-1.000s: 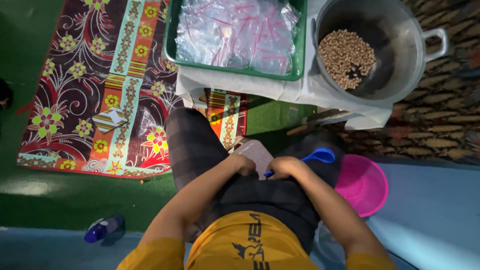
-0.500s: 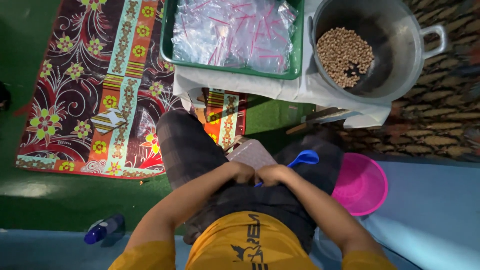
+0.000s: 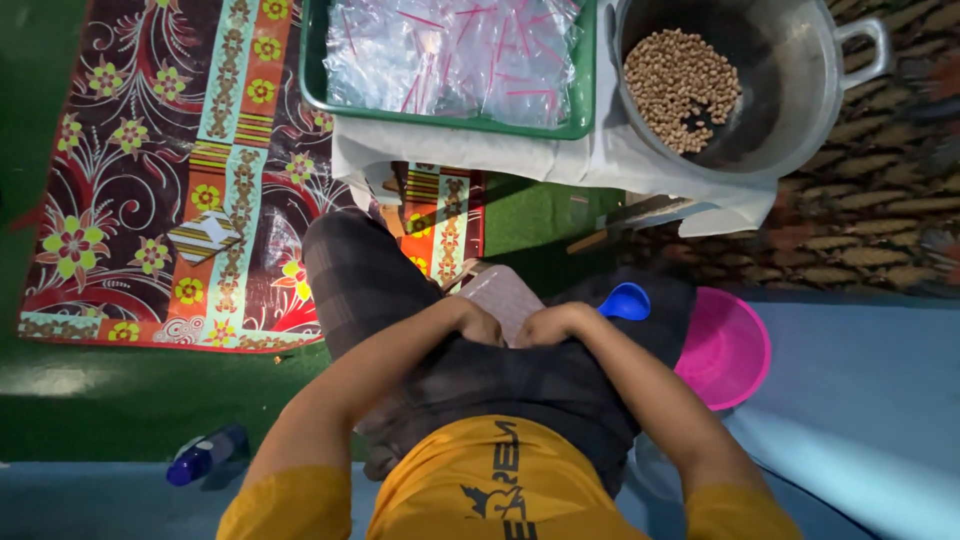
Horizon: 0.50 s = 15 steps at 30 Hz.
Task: Packaging small beans into plastic zip-lock bags using a spoon and sealing them manually.
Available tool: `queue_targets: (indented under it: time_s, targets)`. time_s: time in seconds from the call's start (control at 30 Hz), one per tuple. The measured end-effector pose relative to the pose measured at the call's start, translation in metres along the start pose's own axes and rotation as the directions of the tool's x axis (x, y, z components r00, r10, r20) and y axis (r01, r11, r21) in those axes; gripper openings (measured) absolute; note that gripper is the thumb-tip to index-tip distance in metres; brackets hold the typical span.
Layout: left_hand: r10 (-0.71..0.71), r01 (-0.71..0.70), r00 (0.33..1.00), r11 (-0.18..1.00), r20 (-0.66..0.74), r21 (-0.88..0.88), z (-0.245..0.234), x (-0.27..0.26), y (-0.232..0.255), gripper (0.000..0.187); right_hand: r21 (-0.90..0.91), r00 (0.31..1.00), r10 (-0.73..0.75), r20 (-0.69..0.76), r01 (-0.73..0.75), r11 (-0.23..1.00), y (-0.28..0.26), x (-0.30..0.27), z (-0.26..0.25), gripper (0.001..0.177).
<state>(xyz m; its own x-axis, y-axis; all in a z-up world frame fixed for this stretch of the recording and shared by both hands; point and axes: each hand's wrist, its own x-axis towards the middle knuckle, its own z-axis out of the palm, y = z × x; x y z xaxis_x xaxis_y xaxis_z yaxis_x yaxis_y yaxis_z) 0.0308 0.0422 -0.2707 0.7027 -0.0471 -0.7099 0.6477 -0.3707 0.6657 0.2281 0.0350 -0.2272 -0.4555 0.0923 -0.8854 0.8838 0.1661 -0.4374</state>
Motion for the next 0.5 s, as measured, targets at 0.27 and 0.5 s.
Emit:
queue_targets:
  time_s: [0.27,0.5]
  targets:
    - [0.190,-0.174,0.982,0.886,-0.007,-0.430,0.000,0.032,-0.036,0.036,0.180,0.998,0.022,-0.054,-0.012,0.984,-0.023,-0.062,-0.019,0.070]
    - [0.526,-0.530,0.848,0.835,-0.072,-0.149,-0.007,0.024,-0.044,0.051,0.142,0.998,0.039,-0.047,-0.032,0.989,-0.002,-0.052,-0.011,0.076]
